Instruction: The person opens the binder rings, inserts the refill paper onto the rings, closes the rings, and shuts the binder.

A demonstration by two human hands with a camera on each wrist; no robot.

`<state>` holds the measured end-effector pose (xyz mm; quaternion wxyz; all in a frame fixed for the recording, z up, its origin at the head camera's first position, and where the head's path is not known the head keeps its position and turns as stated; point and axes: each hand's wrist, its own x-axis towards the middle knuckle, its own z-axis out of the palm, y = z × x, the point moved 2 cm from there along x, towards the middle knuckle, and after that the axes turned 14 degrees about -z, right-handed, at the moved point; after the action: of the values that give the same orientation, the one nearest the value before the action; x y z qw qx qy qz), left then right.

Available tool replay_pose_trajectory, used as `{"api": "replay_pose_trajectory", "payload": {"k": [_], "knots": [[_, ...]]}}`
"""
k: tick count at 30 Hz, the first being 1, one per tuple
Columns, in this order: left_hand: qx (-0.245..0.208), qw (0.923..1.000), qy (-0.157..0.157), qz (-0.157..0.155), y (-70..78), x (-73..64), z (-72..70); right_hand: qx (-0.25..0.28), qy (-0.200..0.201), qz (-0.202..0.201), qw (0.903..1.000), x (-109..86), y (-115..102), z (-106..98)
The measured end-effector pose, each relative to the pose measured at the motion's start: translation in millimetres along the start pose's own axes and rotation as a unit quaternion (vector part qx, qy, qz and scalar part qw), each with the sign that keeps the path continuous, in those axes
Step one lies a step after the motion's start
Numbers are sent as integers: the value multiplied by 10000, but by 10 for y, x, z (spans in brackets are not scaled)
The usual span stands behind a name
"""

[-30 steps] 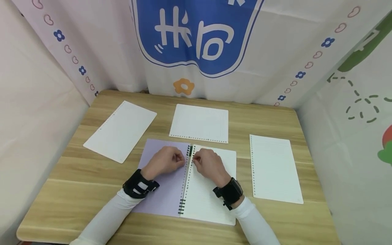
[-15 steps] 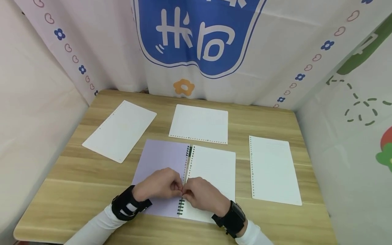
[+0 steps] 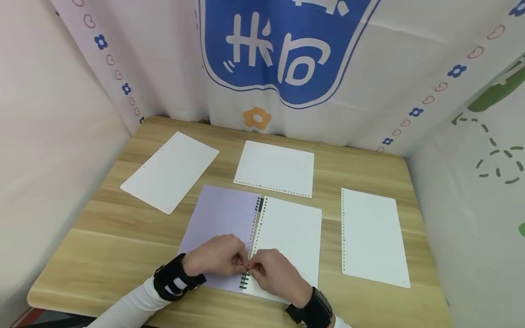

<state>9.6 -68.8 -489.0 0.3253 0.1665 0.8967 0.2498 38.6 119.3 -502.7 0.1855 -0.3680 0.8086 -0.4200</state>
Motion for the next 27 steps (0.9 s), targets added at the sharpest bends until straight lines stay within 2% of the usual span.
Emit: {"api": "replay_pose_trajectory", "payload": {"k": [6,10,15,22,27], "knots": [[27,10000,52,34,86,43,129,-34,388,174,9991,-191,27,71],[-3,9999,139,-14,125,54,169,-231,533,58,9983,-257,66,81],[-102,9995,267,116,148,72,225,-466,543,-99,9974,-313,109,70],[-44,9986,378,380,171,159,180,-721,711,-232,9946,-293,106,30],[-8,9981,433,447,180,177,148,-977,759,-226,9921,-290,101,18]]}}
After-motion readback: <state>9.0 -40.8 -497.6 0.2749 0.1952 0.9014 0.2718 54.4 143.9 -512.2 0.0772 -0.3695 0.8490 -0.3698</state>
